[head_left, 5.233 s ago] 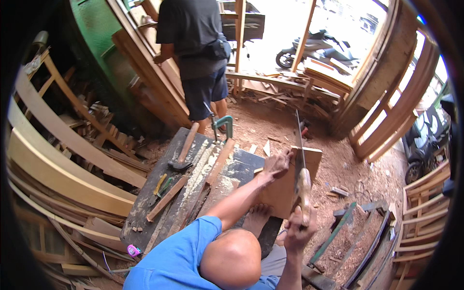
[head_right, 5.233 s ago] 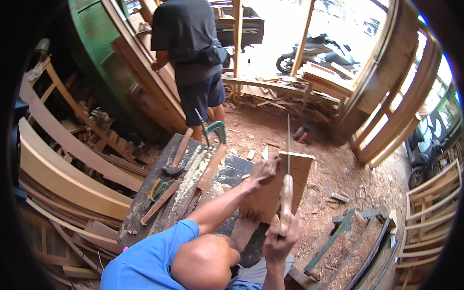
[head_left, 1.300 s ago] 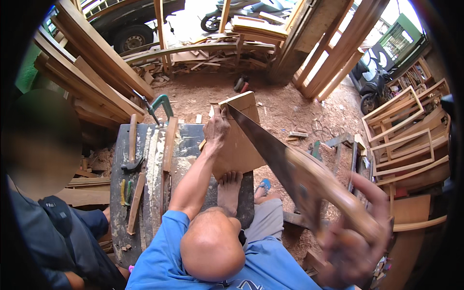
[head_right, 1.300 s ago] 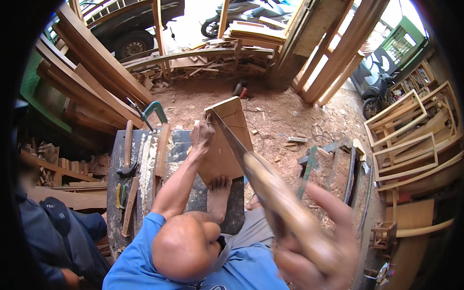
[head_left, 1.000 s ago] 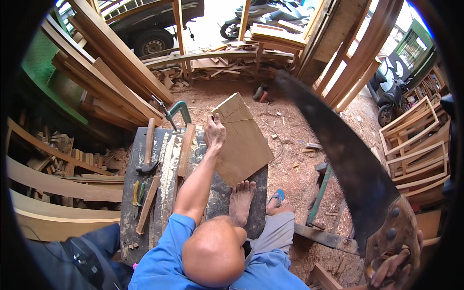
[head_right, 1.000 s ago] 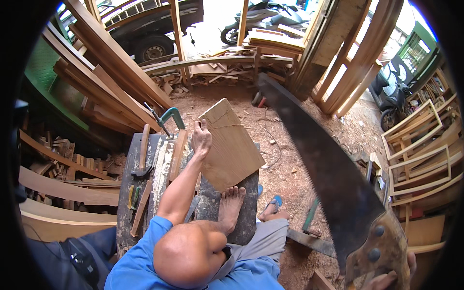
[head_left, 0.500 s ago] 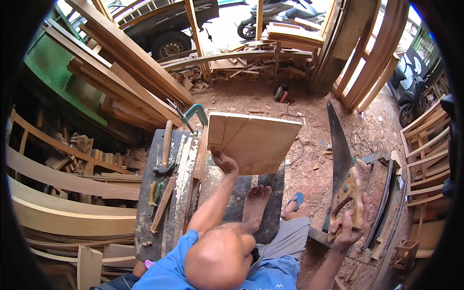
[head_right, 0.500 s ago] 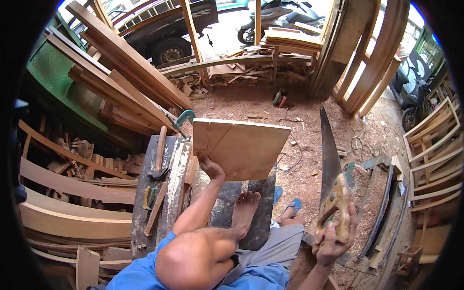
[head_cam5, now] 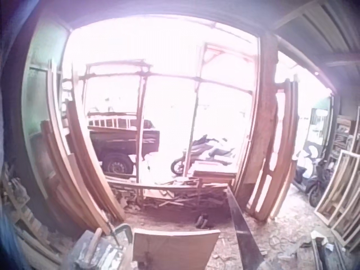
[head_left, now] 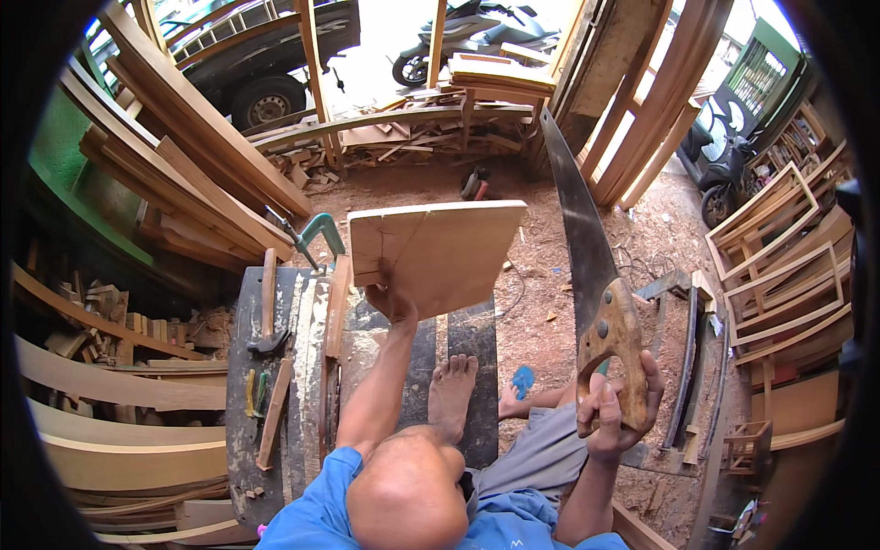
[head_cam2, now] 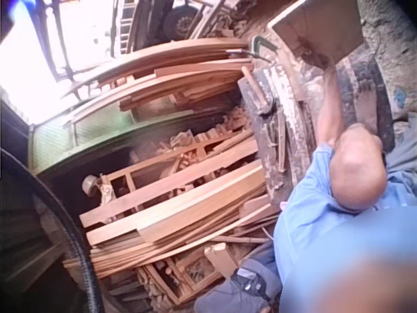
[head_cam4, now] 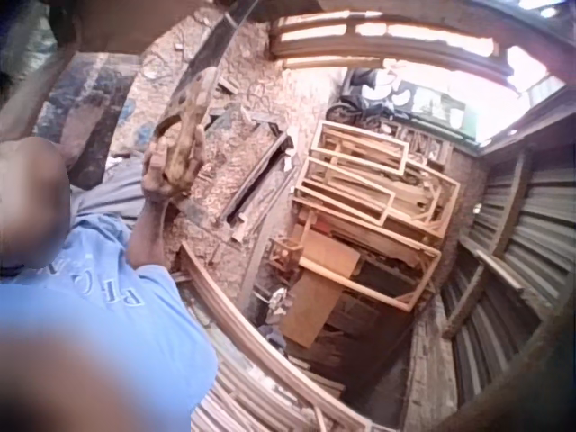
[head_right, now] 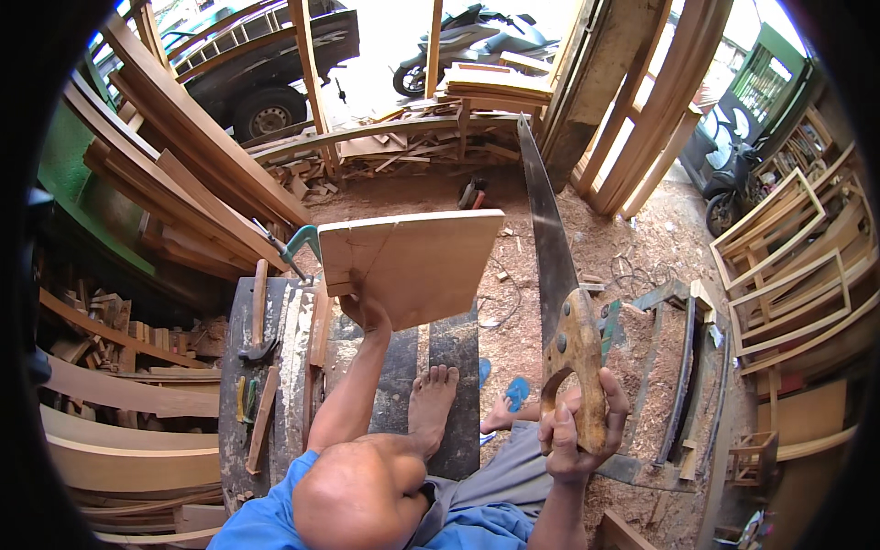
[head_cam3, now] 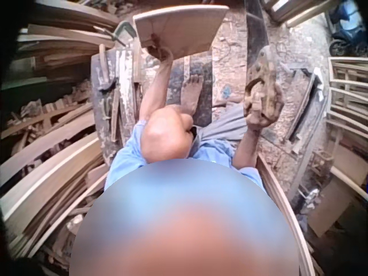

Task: The person uses a circular saw to cut a marked piece of wood, then switches to a hand saw to finish the cut. The person handles the wood and saws throughout the task.

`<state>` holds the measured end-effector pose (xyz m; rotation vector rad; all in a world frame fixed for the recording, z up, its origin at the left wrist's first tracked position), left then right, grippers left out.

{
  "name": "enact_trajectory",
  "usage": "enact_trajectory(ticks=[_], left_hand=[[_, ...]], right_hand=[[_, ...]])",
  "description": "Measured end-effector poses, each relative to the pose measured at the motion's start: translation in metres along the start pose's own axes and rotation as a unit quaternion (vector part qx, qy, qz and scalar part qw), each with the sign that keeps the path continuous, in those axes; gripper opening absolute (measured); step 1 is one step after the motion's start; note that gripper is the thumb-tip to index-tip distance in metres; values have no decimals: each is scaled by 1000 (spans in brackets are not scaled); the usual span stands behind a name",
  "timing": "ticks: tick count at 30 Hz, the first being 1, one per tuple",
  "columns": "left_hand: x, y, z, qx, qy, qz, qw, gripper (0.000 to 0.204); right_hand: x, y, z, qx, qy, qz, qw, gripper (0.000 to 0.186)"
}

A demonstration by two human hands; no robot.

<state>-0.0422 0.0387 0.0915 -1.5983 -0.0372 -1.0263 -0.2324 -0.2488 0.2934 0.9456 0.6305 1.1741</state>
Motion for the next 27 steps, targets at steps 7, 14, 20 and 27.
enact_trajectory(ticks=[7, 14, 20, 27], left_hand=[[-26, 11, -7, -23, -57, 287, 956, 37], [-115, 33, -29, -160, -62, 138, 975, 46], [-160, -27, 25, -383, 52, 43, 921, 61], [-122, -19, 85, -401, 184, 209, 872, 68]], right_hand=[[16, -8, -12, 54, -13, -28, 998, 56], [8, -23, -28, 132, -3, -20, 991, 54], [-9, -34, -39, 165, -11, 8, 986, 53], [-21, -31, -33, 145, -4, -31, 989, 51]])
Point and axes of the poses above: each hand's wrist, its own z-axis towards the middle knuckle, its own x-axis out of the palm, y = z × x, the point moved 2 cm from there along z, towards the middle knuckle, and after that the axes turned 1 degree about -x, right-handed, at the moved point
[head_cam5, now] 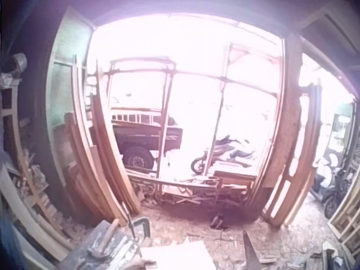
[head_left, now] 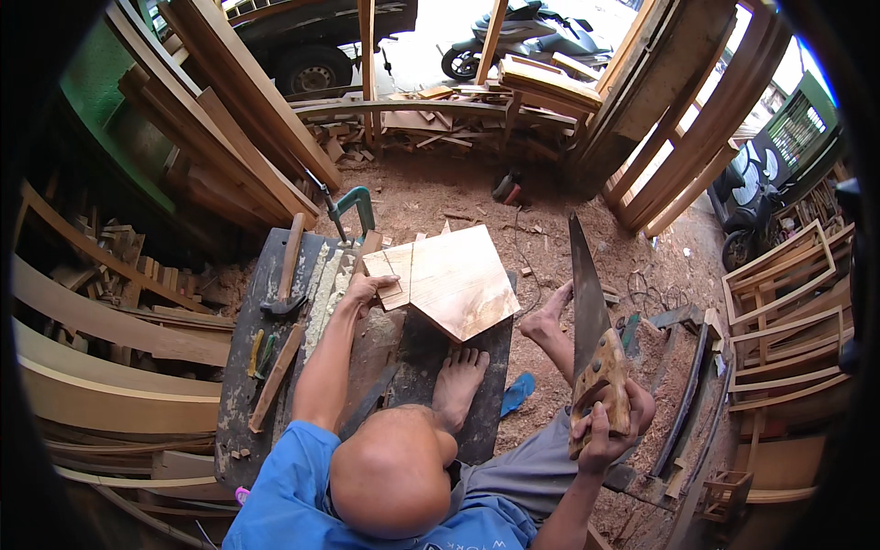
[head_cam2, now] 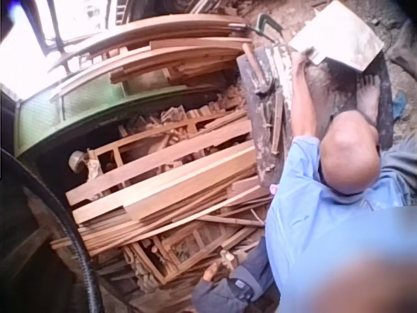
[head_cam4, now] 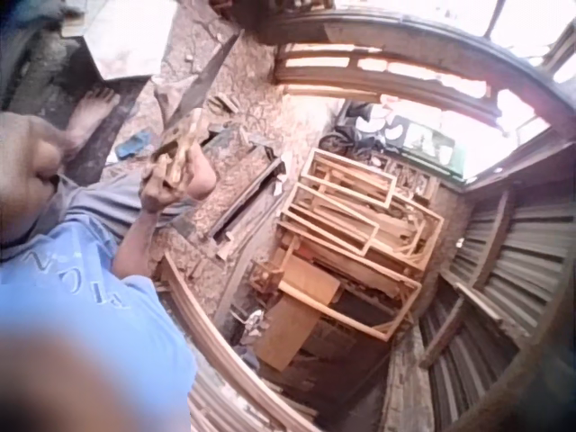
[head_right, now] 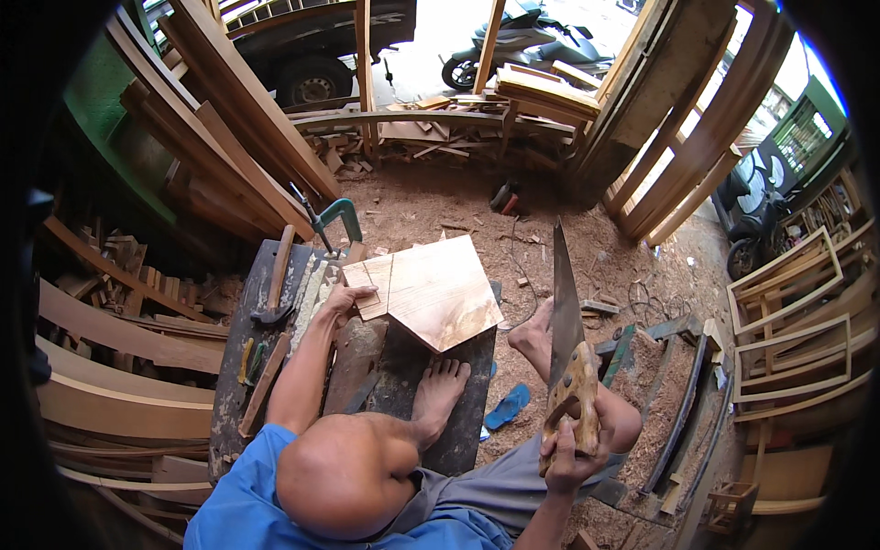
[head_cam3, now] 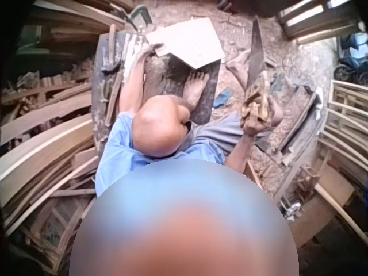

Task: The person uses a circular saw to cut a marked piece of wood, then switches to a hand saw to finish the cut. The person handles the wood and saws throughout the task.

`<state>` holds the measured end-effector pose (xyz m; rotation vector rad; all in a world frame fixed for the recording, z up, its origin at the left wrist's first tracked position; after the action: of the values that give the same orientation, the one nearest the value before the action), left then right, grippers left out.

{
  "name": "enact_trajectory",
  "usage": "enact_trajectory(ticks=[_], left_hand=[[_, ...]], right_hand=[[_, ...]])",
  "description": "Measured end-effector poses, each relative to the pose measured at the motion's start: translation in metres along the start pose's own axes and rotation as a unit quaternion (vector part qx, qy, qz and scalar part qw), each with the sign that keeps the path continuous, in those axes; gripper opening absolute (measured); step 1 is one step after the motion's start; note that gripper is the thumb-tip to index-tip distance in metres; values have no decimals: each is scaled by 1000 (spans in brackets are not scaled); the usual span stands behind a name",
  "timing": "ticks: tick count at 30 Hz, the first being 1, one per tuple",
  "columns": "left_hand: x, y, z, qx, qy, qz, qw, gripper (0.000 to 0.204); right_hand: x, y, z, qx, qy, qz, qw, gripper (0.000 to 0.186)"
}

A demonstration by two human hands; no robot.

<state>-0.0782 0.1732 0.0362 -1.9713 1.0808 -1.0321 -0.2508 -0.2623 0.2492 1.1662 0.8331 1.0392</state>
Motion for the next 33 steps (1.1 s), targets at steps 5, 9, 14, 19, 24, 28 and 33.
enact_trajectory(ticks=[5, 9, 14, 19, 24, 28, 33], left_hand=[[30, -35, 8, 112, 42, 27, 992, 78], [57, -63, 7, 211, 81, 135, 965, 40], [68, -63, 4, 170, 94, 125, 973, 40], [64, -64, 6, 172, 103, 198, 960, 40], [68, -78, 5, 203, 100, 265, 937, 40], [73, -89, -14, 240, 76, 283, 925, 41], [82, -98, -38, 248, 52, 296, 921, 37]], right_hand=[[-2, 13, 8, -24, -23, 8, 999, 53], [-2, 26, 9, -41, -29, 39, 998, 54], [7, 30, 3, -67, -44, 79, 994, 58], [18, 27, -5, -68, -7, 43, 997, 59], [19, 24, -11, -63, 27, 30, 997, 63], [24, 16, -10, -98, 52, 0, 994, 64], [40, 11, 0, -150, 85, -69, 983, 61]])
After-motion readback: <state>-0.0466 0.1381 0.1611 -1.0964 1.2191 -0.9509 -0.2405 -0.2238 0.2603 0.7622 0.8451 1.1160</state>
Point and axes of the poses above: each hand's wrist, its own z-axis towards the middle knuckle, its own x-axis out of the palm, y = z × x, the point moved 2 cm from there along z, towards the middle knuckle, and after that the axes turned 1 degree about -x, right-handed, at the moved point
